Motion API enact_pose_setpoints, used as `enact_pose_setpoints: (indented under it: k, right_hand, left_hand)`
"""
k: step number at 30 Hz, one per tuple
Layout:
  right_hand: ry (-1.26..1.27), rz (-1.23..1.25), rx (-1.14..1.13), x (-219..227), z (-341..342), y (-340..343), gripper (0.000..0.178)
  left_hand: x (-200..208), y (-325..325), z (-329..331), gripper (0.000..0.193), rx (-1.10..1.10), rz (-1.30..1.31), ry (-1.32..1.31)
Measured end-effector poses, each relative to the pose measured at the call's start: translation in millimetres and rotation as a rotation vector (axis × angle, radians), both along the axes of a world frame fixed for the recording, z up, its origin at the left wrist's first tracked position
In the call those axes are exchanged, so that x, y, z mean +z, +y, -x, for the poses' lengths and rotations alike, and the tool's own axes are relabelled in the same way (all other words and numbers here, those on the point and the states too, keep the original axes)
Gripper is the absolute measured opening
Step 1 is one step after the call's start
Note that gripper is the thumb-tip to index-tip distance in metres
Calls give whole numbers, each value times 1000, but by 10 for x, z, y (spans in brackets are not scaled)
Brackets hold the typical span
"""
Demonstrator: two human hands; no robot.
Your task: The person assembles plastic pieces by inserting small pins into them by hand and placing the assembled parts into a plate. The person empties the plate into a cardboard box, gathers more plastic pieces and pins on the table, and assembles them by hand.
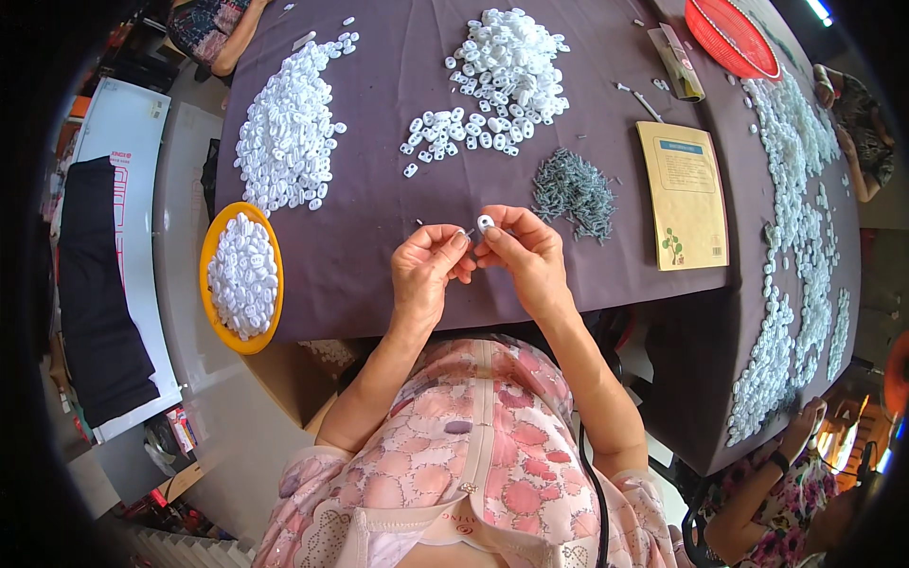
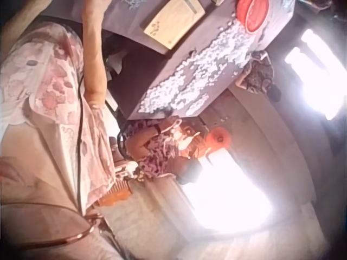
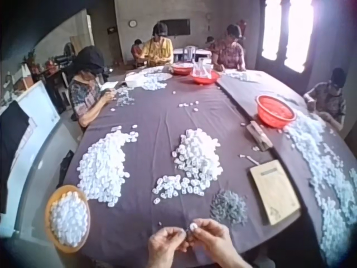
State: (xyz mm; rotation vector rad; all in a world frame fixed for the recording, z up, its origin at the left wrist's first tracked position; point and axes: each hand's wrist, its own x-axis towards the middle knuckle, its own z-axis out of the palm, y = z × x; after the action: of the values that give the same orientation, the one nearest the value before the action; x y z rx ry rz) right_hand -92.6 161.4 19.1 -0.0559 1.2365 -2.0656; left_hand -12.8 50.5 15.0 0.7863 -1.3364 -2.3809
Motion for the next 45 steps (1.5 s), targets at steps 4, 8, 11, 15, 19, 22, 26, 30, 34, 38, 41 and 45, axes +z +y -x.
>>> enact_pose_setpoints:
  k: [4, 8, 11, 15, 19, 22, 26, 30, 34, 38, 41, 45]
  right_hand:
    - [126, -78, 32, -6, 5, 2, 17]
    - [158, -112, 48, 9, -13, -6, 17]
    - [207, -152, 57, 21, -29, -6, 16]
    - [244, -174, 50, 9, -28, -22, 16]
    - [280, -155, 38, -9, -44, -32, 18]
    - [265, -163, 54, -27, -43, -26, 17]
    - [271, -159, 79, -100, -82, -46, 17]
    - [298, -168, 48, -79, -36, -37, 16]
    - [325, -170, 38, -70, -2, -29, 16]
    - [337, -177, 52, -74, 20, -9, 15]
    - [397, -211, 93, -92, 39, -5, 13]
    - [488, -233, 94, -96, 69, 4, 16]
  left_hand:
    - [20, 1, 7, 8, -23, 22, -12]
    - [11, 0, -5, 8, -31, 68, -21]
    - [23, -17, -13, 8, -47, 121, -51]
    - [30, -30, -13, 8, -60, 198, -91]
    - [23, -37, -10, 8, -71, 218, -98]
    - [4, -26, -8, 8, -76, 250, -106]
    - [-65, -3, 6, 7, -38, 212, -45]
    - [0, -8, 32, 8, -24, 115, -54]
    - [-31, -102, 4, 9, -144, 42, -155]
    - [-29, -73, 30, 9, -102, 38, -97]
    - [-55, -77, 44, 10, -114, 30, -91]
    - [-65, -59, 52, 10, -107, 10, -61]
